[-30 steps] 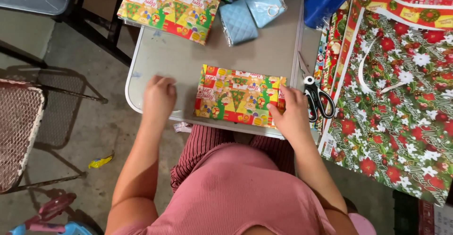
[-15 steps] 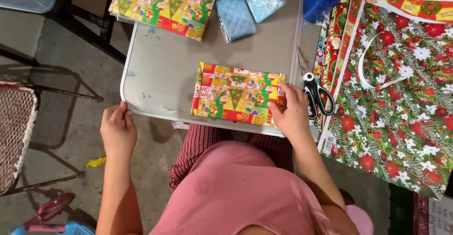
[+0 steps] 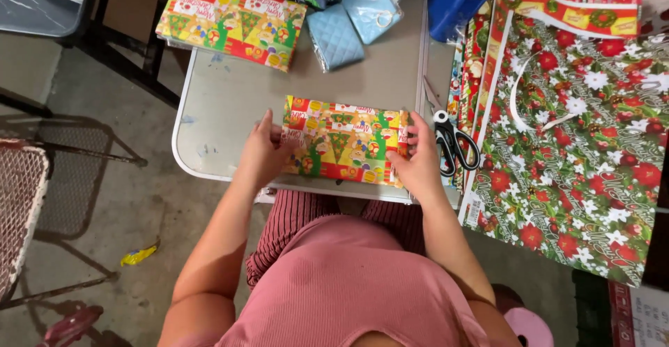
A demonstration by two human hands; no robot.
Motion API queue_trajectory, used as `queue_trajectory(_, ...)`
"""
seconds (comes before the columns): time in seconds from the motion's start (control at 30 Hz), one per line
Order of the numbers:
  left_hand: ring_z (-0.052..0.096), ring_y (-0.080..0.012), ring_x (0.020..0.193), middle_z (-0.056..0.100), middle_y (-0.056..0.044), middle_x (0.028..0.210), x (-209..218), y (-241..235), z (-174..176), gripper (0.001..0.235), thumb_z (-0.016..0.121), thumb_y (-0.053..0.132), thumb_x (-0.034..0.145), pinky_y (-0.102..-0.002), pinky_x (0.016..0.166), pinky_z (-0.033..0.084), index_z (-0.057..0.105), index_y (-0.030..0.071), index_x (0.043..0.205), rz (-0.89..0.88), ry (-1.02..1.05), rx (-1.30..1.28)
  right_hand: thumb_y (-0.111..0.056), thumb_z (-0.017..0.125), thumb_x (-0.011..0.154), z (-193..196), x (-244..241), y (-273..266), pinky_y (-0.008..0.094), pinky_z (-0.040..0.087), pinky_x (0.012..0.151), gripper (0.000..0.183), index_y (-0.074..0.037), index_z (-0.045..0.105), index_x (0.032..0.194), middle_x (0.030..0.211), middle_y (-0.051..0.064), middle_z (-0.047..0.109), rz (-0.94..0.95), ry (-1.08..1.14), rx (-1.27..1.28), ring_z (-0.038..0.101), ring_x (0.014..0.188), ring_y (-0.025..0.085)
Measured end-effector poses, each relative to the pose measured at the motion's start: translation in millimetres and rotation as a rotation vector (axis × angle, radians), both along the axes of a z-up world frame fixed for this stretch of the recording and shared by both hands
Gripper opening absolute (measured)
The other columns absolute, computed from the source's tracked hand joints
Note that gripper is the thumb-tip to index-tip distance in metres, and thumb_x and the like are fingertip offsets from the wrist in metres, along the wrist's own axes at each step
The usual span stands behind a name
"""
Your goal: Wrapping books in decorative paper by cutting the paper to size and folding it around the books.
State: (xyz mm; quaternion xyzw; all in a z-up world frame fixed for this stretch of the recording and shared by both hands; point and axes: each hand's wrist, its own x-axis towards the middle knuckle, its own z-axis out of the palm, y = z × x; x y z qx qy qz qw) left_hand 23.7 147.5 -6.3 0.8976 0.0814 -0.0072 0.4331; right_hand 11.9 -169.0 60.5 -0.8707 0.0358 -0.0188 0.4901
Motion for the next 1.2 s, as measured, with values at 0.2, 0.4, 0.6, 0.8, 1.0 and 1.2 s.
queue_trajectory(0.2, 0.063, -0.0044, 0.072, 0.070, 0.002, 0.080, -14.9, -14.0, 62.6, 0.029, 0.075, -0.001, 0.087, -0.017, 0.072, 0.049, 0.070, 0.009, 0.114, -0.048, -0.183, -0.776, 0.006, 0.074, 0.087, -52.4, 7.1, -19.5, 0.028, 0.056, 0.085, 0.042, -0.006, 0.063, 0.127, 0.106, 0.010, 0.066, -0.084, -0.298, 0.632, 0.059, 0.096, 0.015)
queue_trajectory(0.4, 0.072, -0.0423, 0.110, 0.070, -0.016, 0.092, 1.1, 1.8, 91.3, 0.029, 0.066, -0.021, 0.090, -0.051, 0.107, 0.054, 0.077, 0.002, 0.077, -0.255, -0.860, -0.523, 0.007, 0.041, 0.081, -5.3, 4.8, -14.4, 0.050, 0.046, 0.117, 0.057, -0.011, 0.063, 0.130, 0.142, 0.010, 0.059, 0.135, -0.184, 1.273, 0.053, 0.138, 0.030)
queue_trajectory(0.6, 0.065, -0.0420, 0.123, 0.064, -0.017, 0.124, 41.4, 12.2, 44.3, 0.035, 0.062, -0.021, 0.085, -0.053, 0.108, 0.052, 0.079, 0.010, 0.083, -0.325, -0.905, -0.236, -0.006, 0.059, 0.092, -48.2, 15.6, -14.1, 0.041, 0.062, 0.082, 0.057, -0.012, 0.049, 0.148, 0.126, 0.016, 0.068, 0.031, 0.210, 1.264, 0.071, 0.108, 0.031)
queue_trajectory(0.8, 0.056, -0.0368, 0.107, 0.056, -0.017, 0.122, 147.7, 118.2, 29.7, 0.057, 0.096, 0.034, 0.086, -0.049, 0.081, 0.048, 0.059, 0.010, 0.122, 0.155, -0.632, 0.602, 0.003, 0.064, 0.094, -62.5, 12.9, -8.5, 0.041, 0.057, 0.092, 0.042, -0.006, 0.051, 0.133, 0.130, 0.016, 0.065, 0.007, 0.058, 1.229, 0.063, 0.119, 0.029)
queue_trajectory(1.0, 0.042, -0.0418, 0.122, 0.050, -0.017, 0.131, 198.8, 154.7, 68.8, 0.076, 0.090, 0.049, 0.085, -0.054, 0.095, 0.046, 0.056, 0.002, 0.133, 0.307, 0.052, 0.513, 0.003, 0.062, 0.095, -61.6, 6.3, -7.1, 0.047, 0.057, 0.095, 0.047, -0.004, 0.050, 0.140, 0.131, 0.018, 0.064, 0.040, 0.004, 1.260, 0.060, 0.123, 0.033)
queue_trajectory(1.2, 0.052, -0.0377, 0.120, 0.053, -0.021, 0.133, 236.5, 196.7, 49.4, 0.100, 0.094, 0.067, 0.067, -0.045, 0.097, 0.047, 0.054, 0.000, 0.129, 0.356, 0.263, 0.457, -0.005, 0.065, 0.094, -55.7, 7.6, -5.7, 0.040, 0.059, 0.089, 0.051, -0.006, 0.048, 0.142, 0.133, 0.017, 0.063, -0.049, 0.083, 1.181, 0.062, 0.120, 0.029)
